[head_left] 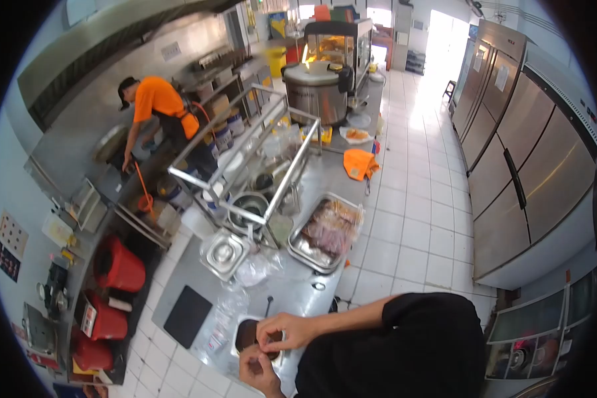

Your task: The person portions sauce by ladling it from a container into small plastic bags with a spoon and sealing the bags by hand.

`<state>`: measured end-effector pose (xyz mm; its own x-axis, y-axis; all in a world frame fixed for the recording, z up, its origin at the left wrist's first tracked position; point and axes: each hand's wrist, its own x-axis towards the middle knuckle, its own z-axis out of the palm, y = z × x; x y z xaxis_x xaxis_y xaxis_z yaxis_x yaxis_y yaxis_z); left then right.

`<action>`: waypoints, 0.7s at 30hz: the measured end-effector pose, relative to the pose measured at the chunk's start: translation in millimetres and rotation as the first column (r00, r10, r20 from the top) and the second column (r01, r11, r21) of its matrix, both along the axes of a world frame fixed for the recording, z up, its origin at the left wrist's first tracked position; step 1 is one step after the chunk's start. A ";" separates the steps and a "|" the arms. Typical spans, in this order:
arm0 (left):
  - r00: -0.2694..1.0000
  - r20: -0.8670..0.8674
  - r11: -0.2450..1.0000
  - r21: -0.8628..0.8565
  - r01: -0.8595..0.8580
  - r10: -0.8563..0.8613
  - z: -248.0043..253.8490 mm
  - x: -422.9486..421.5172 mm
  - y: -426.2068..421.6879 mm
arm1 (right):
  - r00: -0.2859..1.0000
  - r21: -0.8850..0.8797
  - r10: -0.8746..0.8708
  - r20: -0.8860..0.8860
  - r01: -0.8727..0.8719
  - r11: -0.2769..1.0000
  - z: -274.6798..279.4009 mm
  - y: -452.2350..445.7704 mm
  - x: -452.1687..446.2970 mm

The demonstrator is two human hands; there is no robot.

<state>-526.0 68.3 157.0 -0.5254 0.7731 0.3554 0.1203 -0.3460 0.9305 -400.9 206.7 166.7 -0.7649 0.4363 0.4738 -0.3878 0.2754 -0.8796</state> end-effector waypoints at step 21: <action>0.994 0.051 0.982 -0.155 0.106 -0.099 -20.8 28.9 9.4 | 0.981 -0.256 -0.004 0.196 0.055 0.965 -16.2 0.3 43.3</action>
